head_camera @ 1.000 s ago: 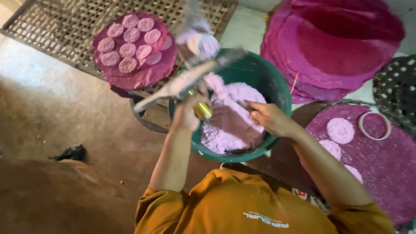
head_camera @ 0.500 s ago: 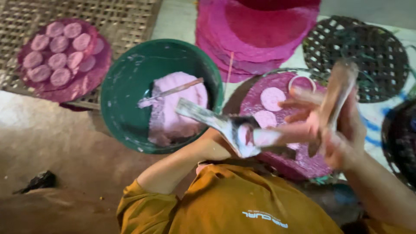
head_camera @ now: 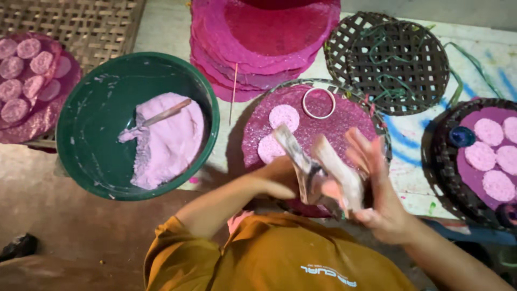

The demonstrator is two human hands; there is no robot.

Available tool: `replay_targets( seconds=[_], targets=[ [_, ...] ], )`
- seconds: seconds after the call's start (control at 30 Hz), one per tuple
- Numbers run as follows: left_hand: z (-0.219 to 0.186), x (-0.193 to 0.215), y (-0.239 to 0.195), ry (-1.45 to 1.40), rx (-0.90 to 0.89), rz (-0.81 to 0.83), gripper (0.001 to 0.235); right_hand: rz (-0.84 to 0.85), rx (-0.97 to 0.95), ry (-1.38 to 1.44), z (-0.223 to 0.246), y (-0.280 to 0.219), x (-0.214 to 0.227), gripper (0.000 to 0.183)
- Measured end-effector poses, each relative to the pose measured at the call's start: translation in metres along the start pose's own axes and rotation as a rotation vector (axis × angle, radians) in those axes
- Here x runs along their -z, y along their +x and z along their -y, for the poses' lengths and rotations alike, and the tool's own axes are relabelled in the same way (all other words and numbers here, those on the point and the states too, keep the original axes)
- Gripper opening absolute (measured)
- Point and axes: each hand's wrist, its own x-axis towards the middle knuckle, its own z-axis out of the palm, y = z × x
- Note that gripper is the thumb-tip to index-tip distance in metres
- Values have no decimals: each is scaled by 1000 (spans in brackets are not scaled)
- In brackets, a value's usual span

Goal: The person prepares pink cookies by filling a hand-held extruder with pink dough from a green bucket and then pressing the dough into circular molds on a patterned surface.

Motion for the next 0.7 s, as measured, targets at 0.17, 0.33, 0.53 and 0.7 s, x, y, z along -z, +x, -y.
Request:
replay_targets(
  seconds=[0.17,0.33,0.53,0.7],
  targets=[
    [37,24,37,-106,48,144,55,270,-631,594,-42,-53,30,115],
    [158,103,93,303,-7,-550,60,13,-553,717,-52,-82,11,121],
    [273,119,90,-155,503,-605,36,-322,-319,806,-24,-76,-1,130],
    [281,74,42,-347,451,-974,39,-360,-366,833,-15,-62,-16,137]
  ],
)
